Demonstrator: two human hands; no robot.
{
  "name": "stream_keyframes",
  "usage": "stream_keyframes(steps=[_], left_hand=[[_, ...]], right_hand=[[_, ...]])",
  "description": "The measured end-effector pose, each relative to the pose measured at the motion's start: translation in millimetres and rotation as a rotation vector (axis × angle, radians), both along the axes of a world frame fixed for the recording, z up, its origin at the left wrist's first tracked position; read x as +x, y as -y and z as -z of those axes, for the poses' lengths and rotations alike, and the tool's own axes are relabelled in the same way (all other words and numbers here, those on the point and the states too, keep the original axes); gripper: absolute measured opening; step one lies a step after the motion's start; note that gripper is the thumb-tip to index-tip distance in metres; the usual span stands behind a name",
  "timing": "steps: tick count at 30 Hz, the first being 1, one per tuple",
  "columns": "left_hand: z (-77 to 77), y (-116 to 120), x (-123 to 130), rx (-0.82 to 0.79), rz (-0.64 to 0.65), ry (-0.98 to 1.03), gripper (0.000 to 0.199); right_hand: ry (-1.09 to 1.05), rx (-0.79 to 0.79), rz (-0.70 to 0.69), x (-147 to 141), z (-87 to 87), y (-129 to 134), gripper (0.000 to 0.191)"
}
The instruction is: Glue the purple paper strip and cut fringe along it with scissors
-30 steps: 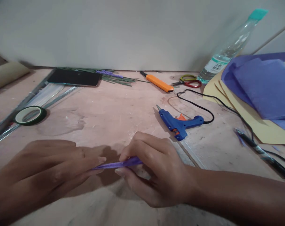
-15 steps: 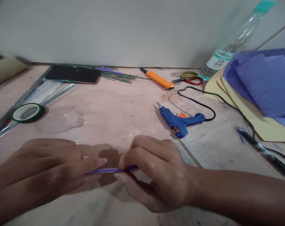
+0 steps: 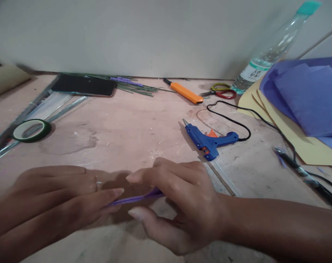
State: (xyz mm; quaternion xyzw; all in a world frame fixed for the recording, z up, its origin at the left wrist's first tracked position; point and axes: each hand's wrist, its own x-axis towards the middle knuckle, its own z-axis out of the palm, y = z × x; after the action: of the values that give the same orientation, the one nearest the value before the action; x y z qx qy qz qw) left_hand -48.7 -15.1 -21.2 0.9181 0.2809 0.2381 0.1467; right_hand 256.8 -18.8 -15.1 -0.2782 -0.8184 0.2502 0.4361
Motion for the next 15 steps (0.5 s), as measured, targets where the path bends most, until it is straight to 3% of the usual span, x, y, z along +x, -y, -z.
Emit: stream_keyframes(steps=[6, 9, 12, 15], left_hand=[[0.5, -1, 16, 0.095, 0.021, 0.042, 0.053], [-5.5, -6, 18, 0.125, 0.060, 0.021, 0.041], [-8.6, -11, 17, 0.157, 0.094, -0.033, 0.028], [-8.1, -16, 17, 0.059, 0.096, -0.012, 0.029]], right_hand=[[0.061, 0.008, -0.019, 3, -7.0, 2, 0.023], [0.142, 0.031, -0.024, 6, -7.8, 3, 0.012], [0.143, 0.024, -0.015, 6, -4.4, 4, 0.012], [0.025, -0.016, 0.001, 6, -0.5, 2, 0.020]])
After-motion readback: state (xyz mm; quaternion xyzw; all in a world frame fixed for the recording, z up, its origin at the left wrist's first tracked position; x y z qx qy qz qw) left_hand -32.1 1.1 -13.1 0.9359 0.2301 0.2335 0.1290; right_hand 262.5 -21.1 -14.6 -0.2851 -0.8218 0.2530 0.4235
